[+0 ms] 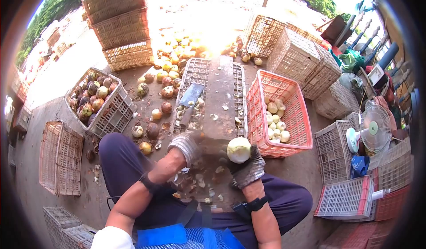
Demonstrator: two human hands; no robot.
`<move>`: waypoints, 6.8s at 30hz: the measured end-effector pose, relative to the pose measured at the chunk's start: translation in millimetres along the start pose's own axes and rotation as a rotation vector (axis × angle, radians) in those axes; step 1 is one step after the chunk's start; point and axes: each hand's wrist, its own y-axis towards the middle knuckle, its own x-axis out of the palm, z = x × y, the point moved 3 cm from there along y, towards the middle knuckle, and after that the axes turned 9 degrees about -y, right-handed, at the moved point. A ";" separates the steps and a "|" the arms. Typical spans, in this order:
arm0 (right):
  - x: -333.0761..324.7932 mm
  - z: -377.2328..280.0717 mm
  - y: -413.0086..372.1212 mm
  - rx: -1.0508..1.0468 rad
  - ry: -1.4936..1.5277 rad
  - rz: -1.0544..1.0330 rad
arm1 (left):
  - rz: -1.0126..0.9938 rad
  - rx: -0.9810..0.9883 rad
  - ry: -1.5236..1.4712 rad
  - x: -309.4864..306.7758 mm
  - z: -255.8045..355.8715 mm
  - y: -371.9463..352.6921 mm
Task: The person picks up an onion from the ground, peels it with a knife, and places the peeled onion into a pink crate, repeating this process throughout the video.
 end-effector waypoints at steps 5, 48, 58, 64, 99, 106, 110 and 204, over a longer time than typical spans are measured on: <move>-5.2 6.7 5.1 -0.082 -0.194 0.169 | -0.090 0.012 -0.601 45.4 -16.4 0.4; 29.3 6.9 -9.9 -0.344 -1.001 0.366 | -0.259 0.041 0.491 73.0 10.2 3.5; 28.3 -20.6 -16.1 -0.614 -0.855 0.286 | -0.247 -0.160 0.435 77.9 -34.5 11.4; 34.9 -13.1 -22.3 -0.554 -1.046 0.396 | -0.297 -0.068 0.471 39.1 22.8 -2.6; 55.9 30.6 -20.5 -0.628 -1.894 0.095 | -0.045 -0.026 -0.639 1.3 24.8 -9.0; 60.8 17.2 -25.0 -0.655 -1.966 0.228 | -0.115 0.080 -1.392 -16.7 -13.5 -13.5; 57.1 7.8 -24.3 -0.777 -2.121 0.275 | 0.060 -0.081 -1.312 -15.5 -29.8 -3.9; -39.2 47.6 101.3 0.039 -1.793 0.393 | 0.258 -0.800 0.156 -203.9 -362.1 -154.6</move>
